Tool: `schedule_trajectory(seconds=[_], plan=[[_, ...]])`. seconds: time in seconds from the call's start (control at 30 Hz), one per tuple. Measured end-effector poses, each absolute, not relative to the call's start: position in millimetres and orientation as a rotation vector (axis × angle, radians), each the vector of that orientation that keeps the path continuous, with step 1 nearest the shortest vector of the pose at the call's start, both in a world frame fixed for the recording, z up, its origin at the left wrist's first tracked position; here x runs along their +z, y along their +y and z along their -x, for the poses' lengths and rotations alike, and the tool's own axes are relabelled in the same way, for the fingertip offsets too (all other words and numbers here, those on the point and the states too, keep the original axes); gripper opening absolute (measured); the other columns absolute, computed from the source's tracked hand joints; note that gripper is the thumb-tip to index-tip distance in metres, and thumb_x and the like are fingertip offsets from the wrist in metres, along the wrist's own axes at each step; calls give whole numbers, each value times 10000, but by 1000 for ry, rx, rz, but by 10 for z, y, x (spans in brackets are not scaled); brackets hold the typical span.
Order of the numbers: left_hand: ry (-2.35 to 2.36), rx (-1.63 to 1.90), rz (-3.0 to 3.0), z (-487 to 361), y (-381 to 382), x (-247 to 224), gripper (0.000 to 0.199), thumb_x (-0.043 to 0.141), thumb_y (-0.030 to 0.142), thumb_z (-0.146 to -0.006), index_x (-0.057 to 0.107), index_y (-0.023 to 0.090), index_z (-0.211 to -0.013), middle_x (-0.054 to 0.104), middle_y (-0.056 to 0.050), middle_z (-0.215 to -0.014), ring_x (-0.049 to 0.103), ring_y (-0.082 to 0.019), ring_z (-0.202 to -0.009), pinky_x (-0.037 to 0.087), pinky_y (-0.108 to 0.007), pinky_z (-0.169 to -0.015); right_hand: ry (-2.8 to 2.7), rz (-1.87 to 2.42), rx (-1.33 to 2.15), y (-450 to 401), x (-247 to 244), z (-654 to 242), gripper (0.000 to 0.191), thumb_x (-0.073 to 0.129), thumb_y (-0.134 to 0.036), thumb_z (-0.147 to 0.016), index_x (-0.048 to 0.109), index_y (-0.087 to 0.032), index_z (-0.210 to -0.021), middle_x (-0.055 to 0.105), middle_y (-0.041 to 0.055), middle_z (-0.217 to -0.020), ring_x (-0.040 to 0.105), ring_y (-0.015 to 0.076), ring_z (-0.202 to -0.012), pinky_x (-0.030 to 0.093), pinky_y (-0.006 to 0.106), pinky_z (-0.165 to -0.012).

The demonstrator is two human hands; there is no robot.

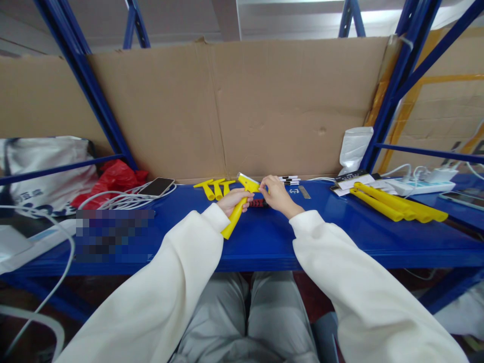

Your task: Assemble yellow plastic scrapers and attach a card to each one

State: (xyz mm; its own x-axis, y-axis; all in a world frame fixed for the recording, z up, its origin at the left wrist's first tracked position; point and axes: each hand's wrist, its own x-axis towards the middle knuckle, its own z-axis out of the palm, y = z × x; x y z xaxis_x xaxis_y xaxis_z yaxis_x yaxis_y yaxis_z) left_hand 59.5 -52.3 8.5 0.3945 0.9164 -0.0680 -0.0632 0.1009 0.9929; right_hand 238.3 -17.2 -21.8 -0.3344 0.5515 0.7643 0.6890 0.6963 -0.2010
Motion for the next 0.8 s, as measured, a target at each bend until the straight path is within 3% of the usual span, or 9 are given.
schedule_trajectory(seconds=[0.2,0.33,0.57,0.73,0.8], plan=[[904,923,-1204,-597,-528,102,231,524,41,-863,444,191,-707,430,89,-480,357,-47,-323,261,-168,-359,-2064,955,-256,-247,-192,-2347,206,477,-249,-914,677,-203,-894,687,125,-1012,590,272,-983,450,446,-897],[923,969,-1157,-583,-497,106,243,505,28,-854,429,196,-696,427,88,-483,340,-50,-319,253,-172,-362,-2119,991,-332,-291,-217,-2346,326,460,-183,-887,717,-209,-1085,676,133,-1163,575,286,-1104,439,485,-966],[976,988,-1103,-554,-456,115,250,458,29,-876,433,197,-692,423,74,-494,335,-63,-336,265,-194,-386,-2258,1082,-377,-256,-305,-2375,554,465,-120,-854,617,-260,-1367,609,136,-1336,514,317,-1253,438,546,-1007],[956,1019,-1065,-514,-400,111,257,493,30,-858,418,198,-678,424,76,-497,332,-53,-331,256,-179,-371,-2264,1245,-277,-277,-293,-2353,540,410,-292,-969,452,-240,-1505,538,150,-1452,481,306,-1328,434,526,-1040],[987,1052,-1032,-492,-372,106,268,503,25,-851,410,198,-669,421,77,-491,324,-46,-327,248,-170,-362,-2235,1326,-249,-289,-273,-2364,539,402,-396,-987,461,-225,-1495,526,160,-1466,475,311,-1339,437,520,-1041]])
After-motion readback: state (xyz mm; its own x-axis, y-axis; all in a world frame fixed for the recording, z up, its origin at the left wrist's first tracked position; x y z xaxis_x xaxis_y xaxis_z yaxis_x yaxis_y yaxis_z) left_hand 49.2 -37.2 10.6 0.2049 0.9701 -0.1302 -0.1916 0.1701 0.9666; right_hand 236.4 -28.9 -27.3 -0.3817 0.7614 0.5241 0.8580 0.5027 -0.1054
